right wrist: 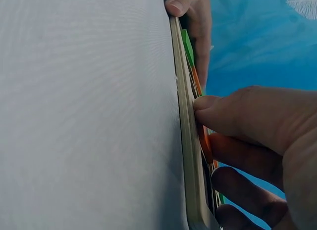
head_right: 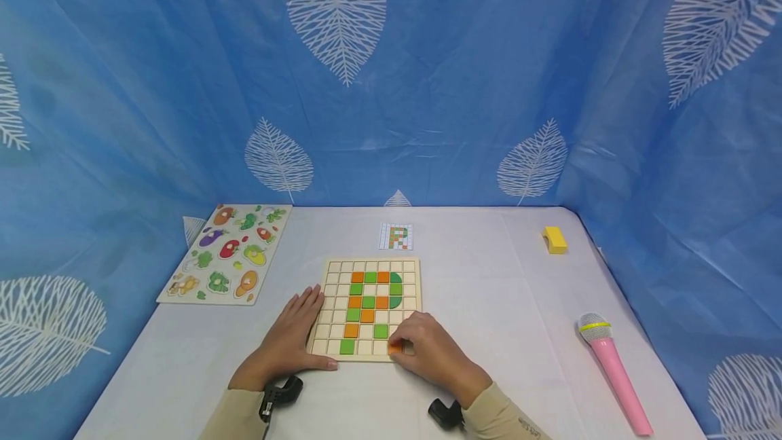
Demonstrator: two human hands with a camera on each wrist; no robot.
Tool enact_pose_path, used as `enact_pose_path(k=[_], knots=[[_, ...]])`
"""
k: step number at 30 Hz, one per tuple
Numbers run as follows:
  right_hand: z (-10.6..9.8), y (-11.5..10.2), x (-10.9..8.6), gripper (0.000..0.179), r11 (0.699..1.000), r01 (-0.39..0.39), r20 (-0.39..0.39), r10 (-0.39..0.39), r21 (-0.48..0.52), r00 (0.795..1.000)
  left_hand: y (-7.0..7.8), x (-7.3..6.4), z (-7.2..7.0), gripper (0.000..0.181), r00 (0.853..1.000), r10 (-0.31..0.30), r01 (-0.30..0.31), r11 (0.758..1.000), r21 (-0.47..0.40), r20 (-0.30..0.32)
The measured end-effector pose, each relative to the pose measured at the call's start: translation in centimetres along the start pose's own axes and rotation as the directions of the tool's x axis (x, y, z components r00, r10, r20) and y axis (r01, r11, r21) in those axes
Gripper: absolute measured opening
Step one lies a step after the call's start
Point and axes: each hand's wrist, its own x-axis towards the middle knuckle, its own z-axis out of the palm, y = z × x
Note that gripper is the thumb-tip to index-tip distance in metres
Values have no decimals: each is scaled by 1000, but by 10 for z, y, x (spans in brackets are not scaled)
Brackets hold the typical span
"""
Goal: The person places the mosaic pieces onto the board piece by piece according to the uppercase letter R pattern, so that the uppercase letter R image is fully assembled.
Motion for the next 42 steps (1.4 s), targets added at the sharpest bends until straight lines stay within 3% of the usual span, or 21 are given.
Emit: enact_pose_path(k=[9, 23, 42], knots=[[2, 4, 0, 20, 996, 86, -65, -85, 11, 994, 0, 0, 1, 149, 1000, -7, 7, 1000, -8, 5], [0, 3, -3, 20, 998, -49, -33, 50, 43, 998, -2, -1, 4, 149, 1000, 5, -5, 1000, -12, -16], [-3, 6, -5, 23, 990, -113, 3, 113, 86, 994, 0, 0, -2, 147, 1000, 2, -2, 1000, -8, 14]])
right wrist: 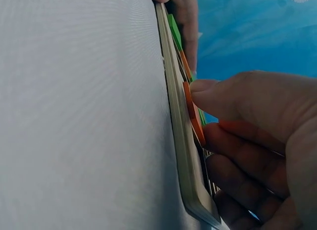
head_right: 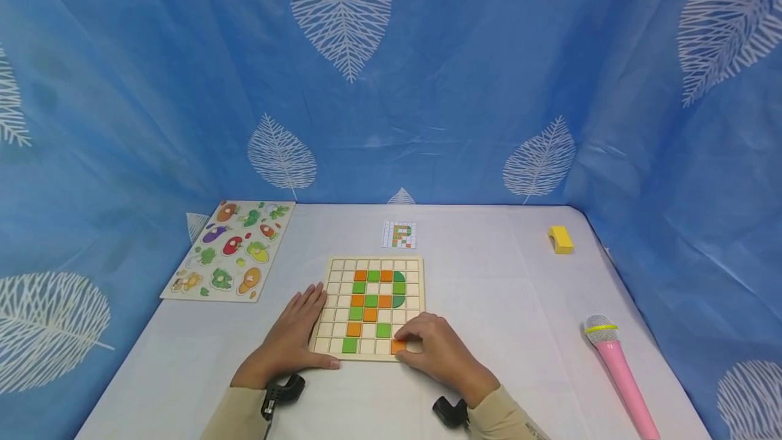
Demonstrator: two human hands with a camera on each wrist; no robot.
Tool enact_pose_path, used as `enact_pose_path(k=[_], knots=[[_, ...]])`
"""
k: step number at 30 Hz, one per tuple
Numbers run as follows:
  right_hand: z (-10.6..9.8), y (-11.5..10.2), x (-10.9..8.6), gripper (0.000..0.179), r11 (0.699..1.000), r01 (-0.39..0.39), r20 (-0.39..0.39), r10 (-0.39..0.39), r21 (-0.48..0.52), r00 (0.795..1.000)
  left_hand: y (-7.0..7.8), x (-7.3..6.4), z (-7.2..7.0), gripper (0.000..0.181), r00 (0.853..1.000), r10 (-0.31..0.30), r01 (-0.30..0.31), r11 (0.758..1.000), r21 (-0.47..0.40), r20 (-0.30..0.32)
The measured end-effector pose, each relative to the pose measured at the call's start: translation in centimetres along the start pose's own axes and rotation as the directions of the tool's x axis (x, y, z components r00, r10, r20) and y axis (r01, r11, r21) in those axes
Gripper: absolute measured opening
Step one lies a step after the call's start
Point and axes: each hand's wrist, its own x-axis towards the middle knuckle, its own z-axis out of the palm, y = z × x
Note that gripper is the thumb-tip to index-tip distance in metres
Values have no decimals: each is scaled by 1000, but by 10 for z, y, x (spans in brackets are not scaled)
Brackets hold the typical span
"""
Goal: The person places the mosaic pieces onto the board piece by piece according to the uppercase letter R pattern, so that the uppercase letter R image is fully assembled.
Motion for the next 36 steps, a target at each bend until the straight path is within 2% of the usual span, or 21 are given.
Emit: enact_pose_path(k=[8, 18, 36], knots=[[0, 0, 0, 23, 1000, 7, 4, -7, 5, 1000, 1, -2, -1, 144, 999, 15, -15, 1000, -6, -35], [-2, 1, -1, 25, 1000, -7, 39, 6, 16, 999, 2, -1, 1, 145, 1000, 7, -7, 1000, -12, -26], [-2, 2, -1, 26, 1000, 9, 38, -9, 16, 999, 3, -1, 0, 147, 1000, -8, 8, 1000, -3, -29]])
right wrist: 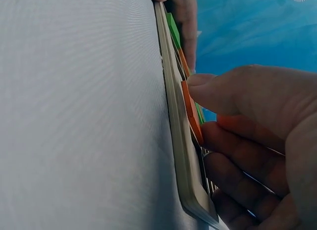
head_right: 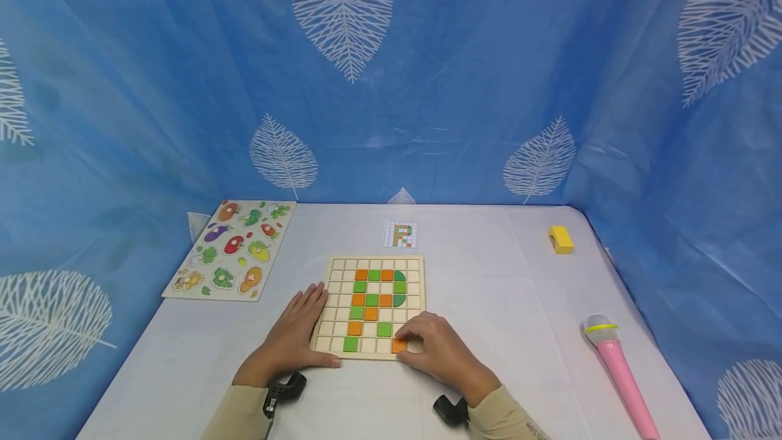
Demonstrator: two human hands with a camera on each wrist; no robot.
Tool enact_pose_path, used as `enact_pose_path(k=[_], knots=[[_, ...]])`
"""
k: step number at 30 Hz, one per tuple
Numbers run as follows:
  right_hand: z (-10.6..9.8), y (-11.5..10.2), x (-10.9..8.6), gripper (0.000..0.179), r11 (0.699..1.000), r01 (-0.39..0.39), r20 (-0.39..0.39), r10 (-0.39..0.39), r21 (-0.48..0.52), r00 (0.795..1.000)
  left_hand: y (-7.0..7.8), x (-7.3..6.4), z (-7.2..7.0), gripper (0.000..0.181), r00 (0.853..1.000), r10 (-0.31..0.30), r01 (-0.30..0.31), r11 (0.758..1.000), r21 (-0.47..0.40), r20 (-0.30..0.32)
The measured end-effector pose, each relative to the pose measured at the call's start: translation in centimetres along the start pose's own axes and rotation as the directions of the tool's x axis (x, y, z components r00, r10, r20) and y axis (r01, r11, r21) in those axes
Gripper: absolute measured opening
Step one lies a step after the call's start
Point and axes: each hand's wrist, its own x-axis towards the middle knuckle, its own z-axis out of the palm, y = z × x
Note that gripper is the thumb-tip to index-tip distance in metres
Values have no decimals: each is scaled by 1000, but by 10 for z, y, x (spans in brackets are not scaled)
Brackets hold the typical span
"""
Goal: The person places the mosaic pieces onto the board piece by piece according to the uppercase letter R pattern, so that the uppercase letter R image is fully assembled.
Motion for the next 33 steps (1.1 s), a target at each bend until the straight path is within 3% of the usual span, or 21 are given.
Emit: enact_pose_path(k=[4, 12, 18, 24, 28, 33], knots=[[-1, 0, 0, 25, 1000, 7, -2, -7, -2, 1000, -1, 1, 0, 146, 1000, 10, -10, 1000, -8, -14], [-1, 0, -2, 31, 997, 71, -44, -72, -10, 996, -1, 1, 0, 146, 1000, 6, -6, 1000, -2, 15], [-5, 3, -1, 31, 991, 116, -116, -124, -68, 985, -2, 3, 0, 143, 999, 35, -34, 999, -29, 4], [-19, 9, -1, 29, 979, 145, -138, -165, -140, 977, -6, 2, -1, 140, 999, 51, -52, 996, -71, -14], [-36, 15, 0, 29, 975, 108, -144, -138, -196, 980, -9, 5, -7, 139, 998, 45, -43, 998, -53, 41], [-63, 20, 1, 30, 955, -4, -142, -40, -296, 989, -19, 9, -30, 135, 995, 11, -8, 1000, -25, 104]])
